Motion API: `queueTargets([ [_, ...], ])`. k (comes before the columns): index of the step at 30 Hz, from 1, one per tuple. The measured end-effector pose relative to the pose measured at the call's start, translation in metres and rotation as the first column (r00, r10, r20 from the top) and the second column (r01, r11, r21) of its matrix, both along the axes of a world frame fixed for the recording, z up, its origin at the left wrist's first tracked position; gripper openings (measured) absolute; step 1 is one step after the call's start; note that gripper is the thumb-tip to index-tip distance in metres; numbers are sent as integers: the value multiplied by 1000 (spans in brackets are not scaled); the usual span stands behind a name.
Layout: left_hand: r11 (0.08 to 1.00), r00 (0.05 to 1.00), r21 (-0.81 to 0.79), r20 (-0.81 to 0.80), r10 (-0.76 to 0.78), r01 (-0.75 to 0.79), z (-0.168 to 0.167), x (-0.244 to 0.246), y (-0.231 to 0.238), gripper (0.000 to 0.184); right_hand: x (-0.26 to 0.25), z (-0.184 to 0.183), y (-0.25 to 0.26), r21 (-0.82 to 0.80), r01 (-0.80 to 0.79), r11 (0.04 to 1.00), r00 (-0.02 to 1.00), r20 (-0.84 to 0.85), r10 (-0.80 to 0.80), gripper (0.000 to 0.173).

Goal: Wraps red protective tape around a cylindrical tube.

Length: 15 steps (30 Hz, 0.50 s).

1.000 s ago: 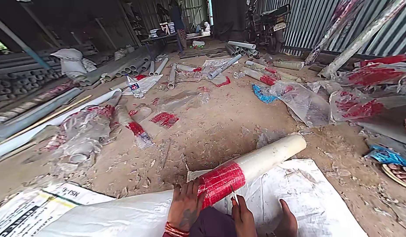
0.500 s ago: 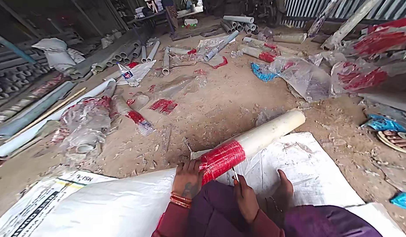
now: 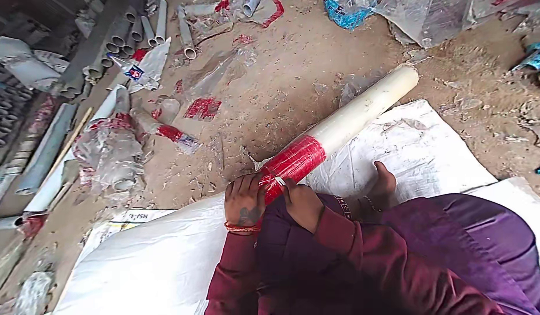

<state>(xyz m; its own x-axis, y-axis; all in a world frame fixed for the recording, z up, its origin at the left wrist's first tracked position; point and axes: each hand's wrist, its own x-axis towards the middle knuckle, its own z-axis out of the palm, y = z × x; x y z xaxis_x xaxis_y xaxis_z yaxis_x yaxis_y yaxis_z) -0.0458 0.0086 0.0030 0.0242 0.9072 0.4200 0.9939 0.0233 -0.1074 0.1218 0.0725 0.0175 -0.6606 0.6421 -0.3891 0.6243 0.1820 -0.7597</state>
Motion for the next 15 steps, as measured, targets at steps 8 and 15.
queueTargets([
  [8, 1000, 1000, 16, 11, -25, 25, -4, -5, -1, 39, -9, 23, 4, 3, -100, 995, 976, 193, 98, 35],
  [15, 995, 996, 84, 60, -66, 61, -10, -12, -2, 31, -7, 20, -7, -47, -93, 995, 963, 251, 102, 34],
])
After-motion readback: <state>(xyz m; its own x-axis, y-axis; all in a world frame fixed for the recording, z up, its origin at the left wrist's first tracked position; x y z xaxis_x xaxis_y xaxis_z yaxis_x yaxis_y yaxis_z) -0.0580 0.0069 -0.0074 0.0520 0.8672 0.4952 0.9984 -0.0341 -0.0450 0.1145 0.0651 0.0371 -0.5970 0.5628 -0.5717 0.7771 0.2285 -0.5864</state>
